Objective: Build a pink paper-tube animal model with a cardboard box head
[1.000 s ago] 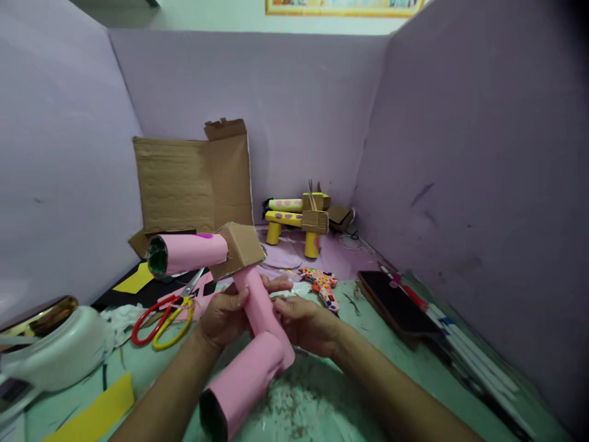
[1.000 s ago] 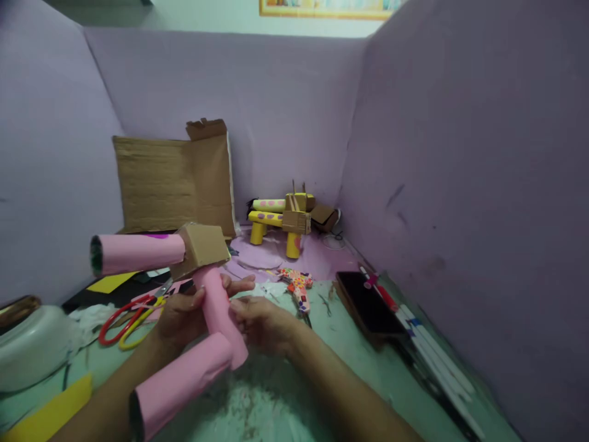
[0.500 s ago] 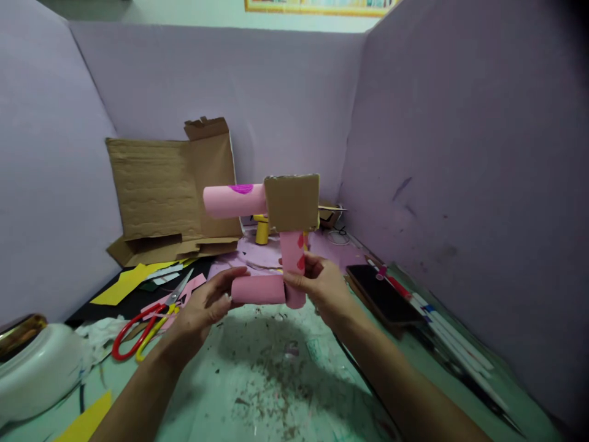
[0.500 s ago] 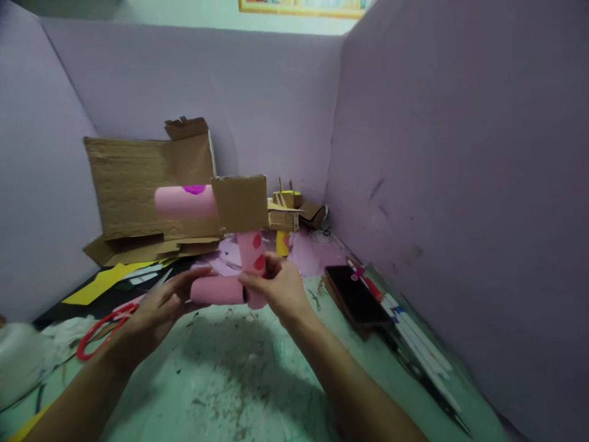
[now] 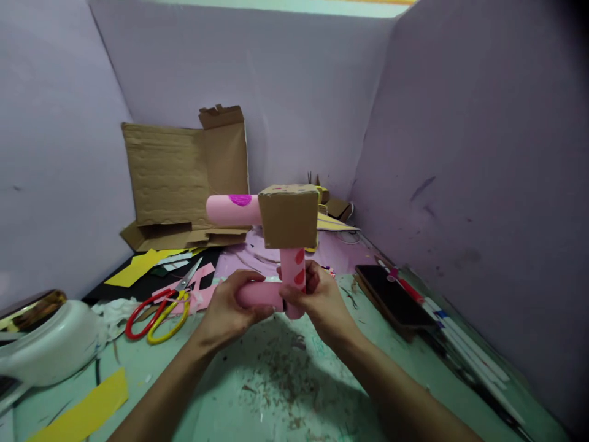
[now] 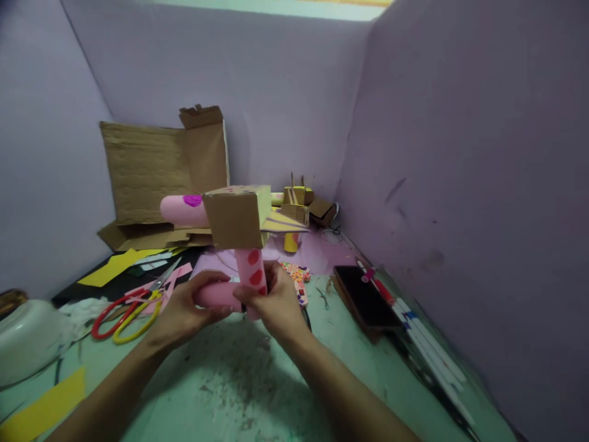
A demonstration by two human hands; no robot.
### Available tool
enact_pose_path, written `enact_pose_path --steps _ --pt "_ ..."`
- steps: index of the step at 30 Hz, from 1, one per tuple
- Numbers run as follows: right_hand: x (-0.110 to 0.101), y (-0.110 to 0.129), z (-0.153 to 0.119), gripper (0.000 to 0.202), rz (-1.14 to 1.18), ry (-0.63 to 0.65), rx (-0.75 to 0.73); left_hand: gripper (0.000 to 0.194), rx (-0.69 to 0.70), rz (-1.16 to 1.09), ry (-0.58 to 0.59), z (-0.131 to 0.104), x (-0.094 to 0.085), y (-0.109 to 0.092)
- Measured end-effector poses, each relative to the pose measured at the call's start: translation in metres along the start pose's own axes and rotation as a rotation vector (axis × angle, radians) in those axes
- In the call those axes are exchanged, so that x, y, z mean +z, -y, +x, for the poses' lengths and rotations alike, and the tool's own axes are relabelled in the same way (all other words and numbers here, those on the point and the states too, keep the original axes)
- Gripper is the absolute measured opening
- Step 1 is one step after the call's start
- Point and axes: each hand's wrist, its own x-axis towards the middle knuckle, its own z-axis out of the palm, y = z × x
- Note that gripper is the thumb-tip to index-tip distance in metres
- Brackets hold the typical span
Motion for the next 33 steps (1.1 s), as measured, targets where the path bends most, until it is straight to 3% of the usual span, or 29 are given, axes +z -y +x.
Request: enact_pose_path --steps 8,11,17,26,33 --pt "0.000 0.004 -0.005 0.024 0.007 0.174 -0.151 0.039 0.102 -0.091 -0.071 -0.001 0.006 0.012" --pt "-0.002 0.000 -0.006 0.029 -0.026 0.154 -0.130 0.039 0.139 -0.103 -0.051 -0.002 0.008 0.017" --pt "-0.002 -0.006 -0.006 0.035 -0.111 0.136 -0.154 0.040 0.015 -0.127 -0.043 -0.002 0.010 0.017" --pt "-0.001 -0.008 -0.012 0.032 -0.109 0.076 -0.107 0.036 -0.014 -0.089 -0.073 -0.005 0.012 0.017" --pt "0.000 -0.004 -0.016 0.031 -0.146 0.103 -0.097 0.035 0.107 -0.138 -0.055 -0.006 0.010 0.019"
